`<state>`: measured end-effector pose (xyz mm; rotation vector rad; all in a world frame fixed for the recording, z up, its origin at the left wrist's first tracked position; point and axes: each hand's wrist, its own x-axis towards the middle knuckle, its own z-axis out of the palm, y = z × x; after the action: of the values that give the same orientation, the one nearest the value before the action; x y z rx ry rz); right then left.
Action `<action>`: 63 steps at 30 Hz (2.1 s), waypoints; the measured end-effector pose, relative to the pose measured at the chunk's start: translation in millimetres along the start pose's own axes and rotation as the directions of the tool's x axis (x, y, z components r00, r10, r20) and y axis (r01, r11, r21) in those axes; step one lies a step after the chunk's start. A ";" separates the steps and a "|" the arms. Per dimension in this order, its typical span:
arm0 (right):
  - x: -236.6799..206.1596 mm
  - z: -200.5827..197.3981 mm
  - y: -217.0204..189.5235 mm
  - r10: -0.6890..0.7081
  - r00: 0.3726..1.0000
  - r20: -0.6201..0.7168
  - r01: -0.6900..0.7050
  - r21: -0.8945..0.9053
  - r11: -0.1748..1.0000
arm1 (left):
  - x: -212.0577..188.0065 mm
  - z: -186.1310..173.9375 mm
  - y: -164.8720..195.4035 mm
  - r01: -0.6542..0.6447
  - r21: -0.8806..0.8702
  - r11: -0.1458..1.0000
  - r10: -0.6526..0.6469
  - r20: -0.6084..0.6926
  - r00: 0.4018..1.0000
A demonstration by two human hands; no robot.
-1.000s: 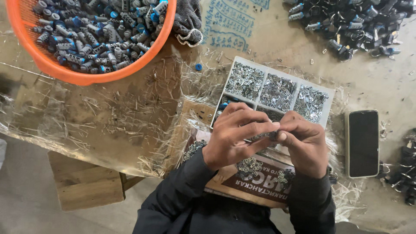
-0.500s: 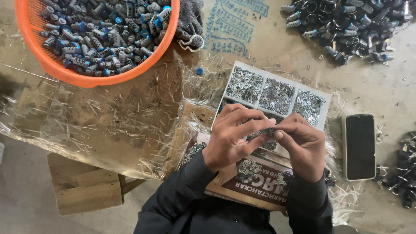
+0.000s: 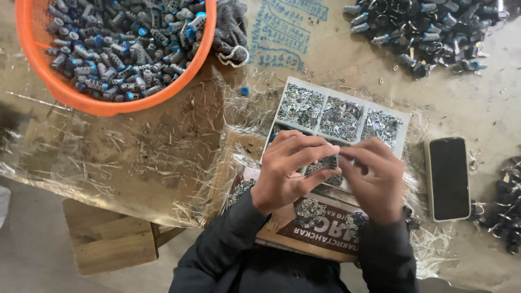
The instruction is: The person picks small metal parts from an orange bin and a compartment box, fits the parts together by hand at the bench, and places finished assemblies into the box compartments. The clip starts and ends mid-assembly with hands continuously manipulating the small parts.
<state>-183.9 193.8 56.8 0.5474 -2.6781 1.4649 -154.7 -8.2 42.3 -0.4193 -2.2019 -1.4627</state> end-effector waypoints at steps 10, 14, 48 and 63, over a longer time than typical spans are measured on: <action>-8.8 -12.3 17.6 0.165 0.915 0.367 -0.371 0.612 0.699 | 4.5 -0.5 6.0 -0.025 -0.099 0.995 0.035 0.105 0.994; -5.1 -24.2 5.0 0.094 0.957 0.273 -0.228 0.516 0.825 | 4.3 -1.9 12.9 0.001 -0.188 0.982 0.014 0.078 0.997; -204.7 42.7 -32.2 0.024 0.999 0.038 -0.013 -0.266 0.964 | -145.9 -67.0 48.3 0.307 -0.299 0.903 -0.314 0.026 0.949; -214.7 39.0 -4.5 -0.168 0.973 0.160 0.223 -0.442 0.869 | -149.7 -60.4 47.6 0.243 -0.271 0.931 -0.194 0.196 0.961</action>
<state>23.9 220.9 -4.4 0.8501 -2.8095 0.7284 8.0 -45.2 19.8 -0.4143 -2.2210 -1.9536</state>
